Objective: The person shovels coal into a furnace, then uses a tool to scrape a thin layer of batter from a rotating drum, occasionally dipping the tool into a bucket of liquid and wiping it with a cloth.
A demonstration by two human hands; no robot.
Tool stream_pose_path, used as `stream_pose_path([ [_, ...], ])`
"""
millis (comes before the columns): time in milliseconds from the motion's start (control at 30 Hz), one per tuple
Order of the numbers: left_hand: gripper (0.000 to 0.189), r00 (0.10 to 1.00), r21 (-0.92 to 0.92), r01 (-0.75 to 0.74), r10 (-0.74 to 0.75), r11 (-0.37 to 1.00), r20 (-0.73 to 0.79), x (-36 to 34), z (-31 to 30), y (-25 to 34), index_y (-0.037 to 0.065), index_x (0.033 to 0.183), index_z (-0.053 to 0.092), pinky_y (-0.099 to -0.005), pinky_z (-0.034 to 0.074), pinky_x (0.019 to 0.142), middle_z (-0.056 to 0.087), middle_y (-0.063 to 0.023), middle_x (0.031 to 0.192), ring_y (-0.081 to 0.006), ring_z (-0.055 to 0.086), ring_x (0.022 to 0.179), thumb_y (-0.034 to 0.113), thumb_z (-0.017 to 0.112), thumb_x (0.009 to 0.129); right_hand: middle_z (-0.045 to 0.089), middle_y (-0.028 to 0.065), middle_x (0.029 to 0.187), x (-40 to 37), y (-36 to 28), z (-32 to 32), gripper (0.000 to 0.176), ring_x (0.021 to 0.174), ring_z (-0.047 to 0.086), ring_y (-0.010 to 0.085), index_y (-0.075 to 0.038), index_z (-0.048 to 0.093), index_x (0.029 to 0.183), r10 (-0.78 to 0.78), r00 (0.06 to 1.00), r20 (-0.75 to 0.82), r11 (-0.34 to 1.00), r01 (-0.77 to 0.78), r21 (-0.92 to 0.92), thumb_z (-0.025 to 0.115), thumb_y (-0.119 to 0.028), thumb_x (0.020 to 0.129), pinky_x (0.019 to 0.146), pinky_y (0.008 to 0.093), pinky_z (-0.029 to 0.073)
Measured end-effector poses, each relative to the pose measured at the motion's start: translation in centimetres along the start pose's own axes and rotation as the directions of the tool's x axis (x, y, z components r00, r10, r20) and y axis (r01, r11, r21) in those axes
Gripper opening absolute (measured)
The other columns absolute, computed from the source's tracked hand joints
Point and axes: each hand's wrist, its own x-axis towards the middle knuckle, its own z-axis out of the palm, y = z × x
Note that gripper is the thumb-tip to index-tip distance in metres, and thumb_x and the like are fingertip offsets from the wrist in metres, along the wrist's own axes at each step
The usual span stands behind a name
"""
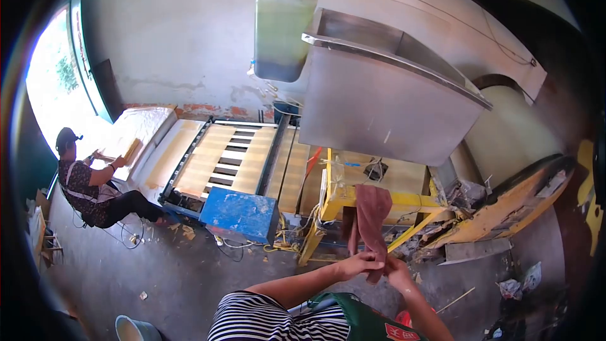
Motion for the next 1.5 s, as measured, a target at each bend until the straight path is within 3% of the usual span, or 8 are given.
stream_pose_path([
  [67, 0.032, 0.967, -0.629, 0.061, 0.111, 0.775, 0.230, -0.8, -0.1, 1.0, 0.004, 0.114, 0.053, -0.0339, 0.043, 0.089, 0.057, -0.0075, 0.105, -0.0193, 0.056, 0.097, 0.023, 0.054, 0.088, 0.057, -0.0005, 0.069, 0.0, -0.3, -0.5, 0.012, 0.059, 0.047, 0.0067, -0.003, 0.060, 0.096, 0.102, 0.995, 0.007, 0.993, -0.102, 0.054, 0.057, -0.010, 0.086, 0.053, 0.0239, 0.039],
  [200, 0.028, 0.996, -0.753, 0.041, 0.032, 0.656, 0.083, -0.5, 0.8, 0.4, 0.005, 0.114, 0.051, -0.0374, 0.045, 0.087, 0.058, -0.0079, 0.103, -0.0215, 0.058, 0.096, 0.015, 0.049, 0.088, 0.061, 0.0064, 0.067, -1.3, -4.8, -1.1, 0.013, 0.056, 0.055, 0.0117, -0.001, 0.060, 0.094, -0.073, 0.995, -0.063, 0.963, 0.054, -0.264, 0.058, -0.010, 0.084, 0.053, 0.0267, 0.043],
  [400, 0.038, 0.987, -0.284, 0.005, 0.040, 0.959, 0.154, 3.1, 0.2, 1.2, -0.001, 0.112, 0.051, -0.0348, 0.051, 0.074, 0.061, -0.0096, 0.099, -0.0194, 0.060, 0.083, 0.019, 0.063, 0.083, 0.063, 0.0104, 0.071, -1.7, -7.4, -1.2, 0.020, 0.069, 0.063, 0.0184, -0.003, 0.058, 0.095, 0.055, 0.998, 0.009, 0.988, -0.053, -0.147, 0.064, -0.012, 0.079, 0.063, 0.0326, 0.049],
  [533, 0.046, 0.997, -0.144, -0.041, 0.050, 0.989, 0.064, 1.9, 2.1, 4.6, -0.001, 0.113, 0.051, -0.0348, 0.051, 0.076, 0.062, -0.0100, 0.093, -0.0213, 0.062, 0.080, 0.031, 0.064, 0.082, 0.063, 0.0065, 0.087, -1.0, -5.6, -1.1, 0.025, 0.082, 0.060, 0.0156, -0.004, 0.059, 0.104, -0.435, 0.899, 0.054, 0.809, 0.416, -0.415, 0.063, -0.013, 0.081, 0.073, 0.0304, 0.049],
  [867, 0.031, 0.967, -0.591, 0.007, -0.156, 0.807, -0.202, 2.6, 3.5, 5.5, 0.015, 0.077, 0.055, -0.0241, 0.034, 0.031, 0.046, 0.0033, 0.050, -0.0112, 0.043, 0.036, 0.046, 0.059, 0.076, 0.058, 0.0035, 0.069, 1.7, -8.2, 2.1, 0.013, 0.054, 0.057, 0.0101, -0.007, 0.057, 0.094, 0.075, 0.990, 0.119, 0.546, -0.141, 0.826, 0.046, -0.013, 0.090, 0.041, 0.0243, 0.042],
  [1033, 0.028, 0.960, -0.529, -0.156, 0.003, 0.834, -0.279, 2.2, 5.3, 7.3, 0.013, 0.089, 0.057, -0.0280, 0.046, 0.048, 0.056, -0.0005, 0.074, -0.0134, 0.054, 0.063, 0.040, 0.053, 0.085, 0.060, 0.0084, 0.062, 3.1, -6.5, 5.1, 0.018, 0.050, 0.060, 0.0180, -0.003, 0.058, 0.093, -0.173, 0.955, -0.243, 0.913, 0.247, 0.324, 0.044, -0.013, 0.089, 0.044, 0.0317, 0.047],
  [1200, 0.022, 0.909, -0.608, -0.411, 0.360, 0.679, -0.211, 4.1, 3.1, 3.8, 0.011, 0.103, 0.053, -0.0378, 0.045, 0.086, 0.057, -0.0027, 0.102, -0.0196, 0.056, 0.094, 0.027, 0.042, 0.095, 0.059, 0.0154, 0.062, 4.8, -7.0, 6.9, 0.020, 0.050, 0.059, 0.0262, -0.001, 0.057, 0.085, -0.605, 0.423, -0.674, 0.791, 0.419, -0.447, 0.042, -0.015, 0.089, 0.045, 0.0385, 0.046],
  [1500, 0.024, 0.923, -0.307, -0.320, 0.221, 0.896, -0.314, 4.9, 2.2, 2.3, 0.008, 0.112, 0.049, -0.0389, 0.048, 0.083, 0.055, -0.0063, 0.108, -0.0229, 0.055, 0.097, 0.020, 0.035, 0.096, 0.063, 0.0199, 0.068, -0.2, -6.9, 3.2, 0.023, 0.062, 0.064, 0.0346, 0.002, 0.057, 0.091, -0.266, 0.947, -0.178, 0.734, 0.080, -0.674, 0.048, -0.017, 0.081, 0.050, 0.0467, 0.047],
])
